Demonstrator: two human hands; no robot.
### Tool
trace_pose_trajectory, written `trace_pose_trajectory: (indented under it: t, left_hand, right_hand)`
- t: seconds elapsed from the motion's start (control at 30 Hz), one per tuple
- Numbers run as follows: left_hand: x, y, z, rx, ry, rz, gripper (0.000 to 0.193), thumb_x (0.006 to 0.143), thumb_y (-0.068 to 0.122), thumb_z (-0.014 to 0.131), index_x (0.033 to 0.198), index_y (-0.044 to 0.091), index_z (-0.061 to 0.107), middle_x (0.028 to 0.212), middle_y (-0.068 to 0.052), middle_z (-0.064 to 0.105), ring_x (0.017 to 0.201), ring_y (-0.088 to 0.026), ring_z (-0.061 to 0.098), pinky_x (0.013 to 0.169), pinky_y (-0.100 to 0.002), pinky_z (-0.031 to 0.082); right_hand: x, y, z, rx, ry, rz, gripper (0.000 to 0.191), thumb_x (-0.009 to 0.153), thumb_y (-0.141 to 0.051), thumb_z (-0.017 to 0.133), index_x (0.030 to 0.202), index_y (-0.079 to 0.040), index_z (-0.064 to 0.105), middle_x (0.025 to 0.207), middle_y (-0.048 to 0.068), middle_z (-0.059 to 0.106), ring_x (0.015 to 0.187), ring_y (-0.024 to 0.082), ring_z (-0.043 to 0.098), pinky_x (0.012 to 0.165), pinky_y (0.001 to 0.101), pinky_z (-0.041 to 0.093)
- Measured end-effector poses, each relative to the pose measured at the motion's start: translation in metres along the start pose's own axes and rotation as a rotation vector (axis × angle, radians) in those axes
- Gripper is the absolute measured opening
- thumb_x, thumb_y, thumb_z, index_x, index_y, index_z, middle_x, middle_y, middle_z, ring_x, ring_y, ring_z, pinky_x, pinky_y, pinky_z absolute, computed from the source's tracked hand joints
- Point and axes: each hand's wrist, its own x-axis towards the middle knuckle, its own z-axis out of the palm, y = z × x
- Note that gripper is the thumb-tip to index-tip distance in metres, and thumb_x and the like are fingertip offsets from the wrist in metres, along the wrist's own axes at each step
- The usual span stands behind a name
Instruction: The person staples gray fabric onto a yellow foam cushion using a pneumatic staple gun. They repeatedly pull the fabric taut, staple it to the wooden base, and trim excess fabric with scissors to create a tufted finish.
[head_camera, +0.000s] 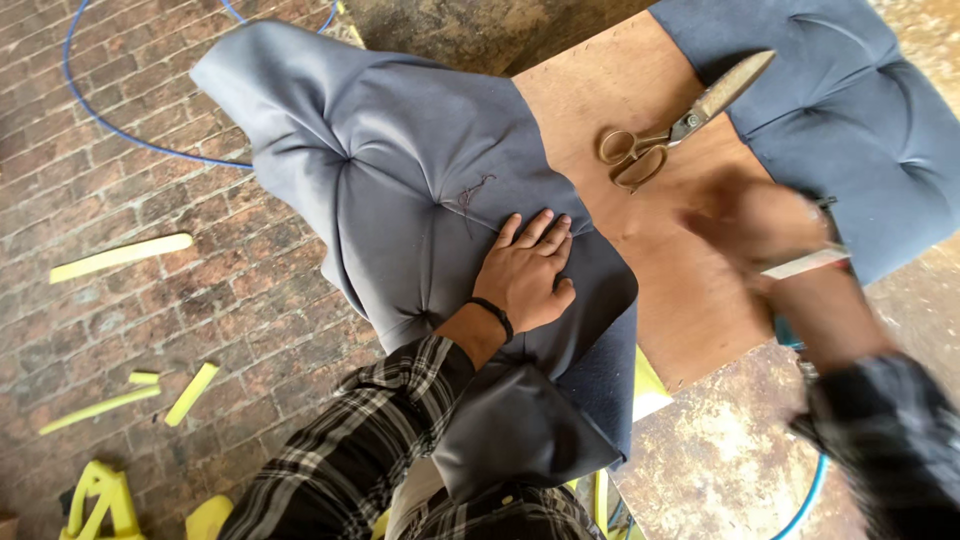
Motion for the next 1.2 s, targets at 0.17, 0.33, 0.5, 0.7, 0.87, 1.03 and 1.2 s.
trace_pose_trajectory:
  t: [0.17,0.33,0.5,0.7,0.87,1.03,1.2]
  left_hand:
    - [0.002,0.0,0.006,-0.034,0.006,0.006,0.066,0.088,0.04,0.049,0.143,0.004,0.054,0.16,-0.006,0.039,0.151,-0.024,0.027,0.123,-0.051,0.014]
    - [-0.001,0.0,0.019,-0.062,0.146,-0.005,0.061,0.09,0.033,0.05,0.142,0.001,0.057,0.156,-0.011,0.048,0.15,-0.026,0.036,0.125,-0.049,0.019]
    - [-0.002,-0.002,0.03,-0.111,0.355,-0.004,0.052,0.093,0.025,0.055,0.138,-0.002,0.06,0.151,-0.016,0.055,0.145,-0.029,0.045,0.124,-0.045,0.028]
    - [0.007,-0.004,0.036,-0.199,0.509,-0.106,0.042,0.094,0.029,0.065,0.125,0.0,0.069,0.14,-0.015,0.064,0.136,-0.03,0.055,0.118,-0.045,0.038]
    - [0.007,-0.004,0.036,-0.202,0.539,-0.084,0.031,0.098,0.025,0.064,0.12,0.006,0.074,0.134,-0.01,0.069,0.133,-0.029,0.06,0.118,-0.044,0.039]
    - [0.006,-0.001,0.032,-0.162,0.437,-0.064,0.035,0.099,0.026,0.057,0.122,0.006,0.074,0.138,-0.007,0.067,0.138,-0.029,0.054,0.12,-0.046,0.034]
    - [0.007,0.0,0.024,-0.114,0.344,-0.058,0.045,0.096,0.028,0.052,0.13,0.004,0.069,0.142,-0.01,0.063,0.14,-0.031,0.049,0.12,-0.048,0.03]
  right_hand:
    - [-0.06,-0.002,-0.012,-0.294,0.123,0.217,0.078,0.068,-0.055,0.089,0.123,-0.006,0.063,0.119,0.022,0.064,0.111,0.036,0.063,0.09,0.0466,0.053]
    - [-0.063,-0.043,0.003,0.012,0.264,0.064,0.05,0.094,-0.052,0.072,0.125,-0.014,0.068,0.118,0.004,0.071,0.111,0.017,0.069,0.097,0.0342,0.056]
    - [0.009,-0.091,0.033,0.548,-0.278,-0.047,0.055,0.08,-0.01,0.081,0.129,-0.013,0.058,0.095,0.001,0.071,0.085,0.011,0.064,0.081,0.0268,0.054]
    - [0.049,-0.084,0.061,0.886,-0.317,-0.232,0.021,0.086,0.001,0.072,0.107,-0.001,0.073,0.093,0.005,0.076,0.085,0.01,0.068,0.079,0.0256,0.056]
    - [0.059,-0.076,0.083,0.985,-0.218,0.007,0.018,0.096,-0.003,0.06,0.105,-0.006,0.075,0.081,-0.001,0.07,0.068,0.01,0.058,0.061,0.024,0.047]
    - [0.057,-0.074,0.081,1.143,-0.3,0.127,0.019,0.091,-0.008,0.064,0.108,-0.01,0.072,0.081,-0.004,0.065,0.069,0.007,0.055,0.058,0.0241,0.048]
    - [0.059,-0.083,0.073,0.878,-0.338,-0.051,0.028,0.092,-0.023,0.082,0.102,-0.003,0.066,0.078,-0.005,0.052,0.071,0.007,0.048,0.058,0.0249,0.042]
